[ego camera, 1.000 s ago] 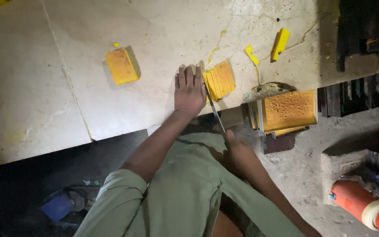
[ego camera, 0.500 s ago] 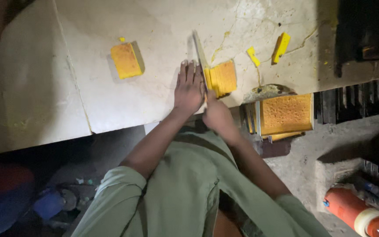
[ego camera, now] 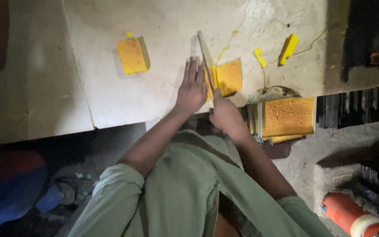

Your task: The person cuts a rectangular yellow cake into uniform slices using a long knife on a white table. They repeatedly slice the cake, move the cut pieces aside, and handle a metal baking pan and a yellow paper sheet.

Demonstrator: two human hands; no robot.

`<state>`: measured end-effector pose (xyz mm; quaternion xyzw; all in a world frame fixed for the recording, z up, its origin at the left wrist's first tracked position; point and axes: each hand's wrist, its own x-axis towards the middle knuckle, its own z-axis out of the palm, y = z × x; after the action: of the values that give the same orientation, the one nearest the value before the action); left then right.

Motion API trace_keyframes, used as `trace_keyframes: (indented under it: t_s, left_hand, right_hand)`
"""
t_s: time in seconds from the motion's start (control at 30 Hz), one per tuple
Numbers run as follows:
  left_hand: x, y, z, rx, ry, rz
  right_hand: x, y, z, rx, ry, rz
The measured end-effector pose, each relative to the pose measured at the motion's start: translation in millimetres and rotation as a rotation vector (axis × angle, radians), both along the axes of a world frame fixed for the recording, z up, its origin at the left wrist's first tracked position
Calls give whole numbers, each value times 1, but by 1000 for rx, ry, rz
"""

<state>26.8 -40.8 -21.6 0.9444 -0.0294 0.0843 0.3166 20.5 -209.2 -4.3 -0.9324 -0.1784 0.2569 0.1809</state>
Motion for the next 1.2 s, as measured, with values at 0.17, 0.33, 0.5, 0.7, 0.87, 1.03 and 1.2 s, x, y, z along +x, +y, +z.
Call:
trace_keyframes:
  t_s: [0.17, 0.33, 0.5, 0.7, 0.87, 1.03, 1.2]
  left_hand:
    - [-4, 1, -1, 45, 5, 32]
    - [-2, 1, -10, 4, 9, 2]
    - [-5, 3, -14, -8, -39, -15]
    - [-11, 13, -9, -194, 18, 0]
    - [-14, 10, -14, 54, 28, 125]
    - [-13, 7, -26, 40, 25, 109]
    - [-12, 10, -25, 25, 66, 84]
  right_hand:
    - [-6, 24, 51, 32, 61, -31]
    - [-93, -46, 52, 119, 296, -106]
    - [-77, -33, -10, 176, 93, -36]
    - [5, 30, 54, 29, 214, -99]
    - [-16, 46, 99, 2, 160, -32]
    - [-91, -30, 78, 24, 299, 5]
    - [-61, -5, 12, 10, 190, 67]
